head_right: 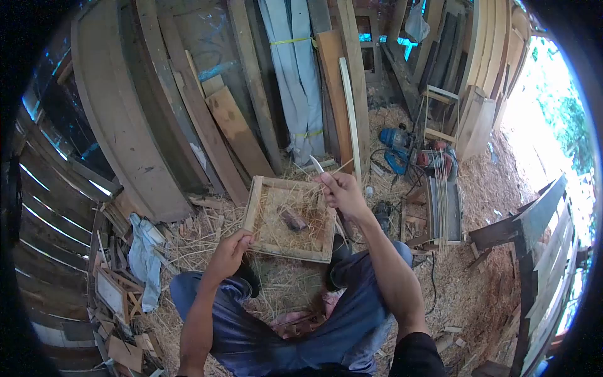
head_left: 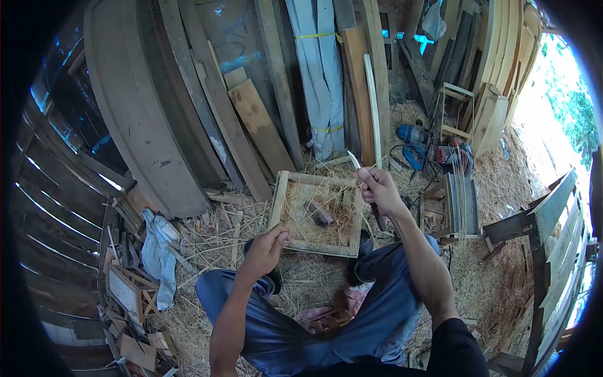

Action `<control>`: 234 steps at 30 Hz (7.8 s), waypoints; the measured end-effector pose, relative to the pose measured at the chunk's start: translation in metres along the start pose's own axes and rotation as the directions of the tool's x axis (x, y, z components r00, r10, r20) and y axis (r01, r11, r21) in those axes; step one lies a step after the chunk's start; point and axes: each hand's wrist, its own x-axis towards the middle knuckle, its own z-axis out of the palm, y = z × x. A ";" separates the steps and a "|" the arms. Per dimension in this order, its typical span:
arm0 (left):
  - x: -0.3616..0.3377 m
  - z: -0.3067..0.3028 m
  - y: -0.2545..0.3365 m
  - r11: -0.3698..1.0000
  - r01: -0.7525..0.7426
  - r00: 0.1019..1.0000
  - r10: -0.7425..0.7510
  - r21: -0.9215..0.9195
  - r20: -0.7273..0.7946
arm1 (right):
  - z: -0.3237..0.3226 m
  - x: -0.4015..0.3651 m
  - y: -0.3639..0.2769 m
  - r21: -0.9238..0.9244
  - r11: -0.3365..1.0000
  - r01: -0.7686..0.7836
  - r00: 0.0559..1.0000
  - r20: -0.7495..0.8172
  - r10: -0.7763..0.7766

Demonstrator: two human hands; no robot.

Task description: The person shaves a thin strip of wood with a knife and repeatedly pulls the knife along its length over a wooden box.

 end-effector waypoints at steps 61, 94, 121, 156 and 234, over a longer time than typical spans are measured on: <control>-0.016 -0.032 -0.040 0.993 -0.033 0.977 0.057 0.116 -0.207 | -0.094 -0.001 -0.013 -0.012 0.992 0.122 0.931 -0.346 -0.119; 0.054 -0.025 -0.037 0.661 -0.297 0.810 -0.206 -0.689 -0.548 | 0.082 -0.009 0.021 -0.733 0.585 0.347 0.924 0.373 -0.081; 0.038 0.016 -0.015 0.962 -0.119 0.969 0.058 -0.247 -0.239 | 0.099 0.005 0.021 -0.749 0.090 0.657 0.686 0.544 -0.483; 0.016 0.011 0.002 0.994 -0.100 0.935 0.076 -0.053 -0.346 | 0.040 0.012 -0.014 0.047 0.997 -0.067 0.989 0.136 0.060; 0.022 0.031 0.009 0.931 -0.044 0.992 -0.002 -0.361 -0.126 | 0.063 -0.004 -0.016 -0.137 0.989 0.053 0.992 0.122 -0.036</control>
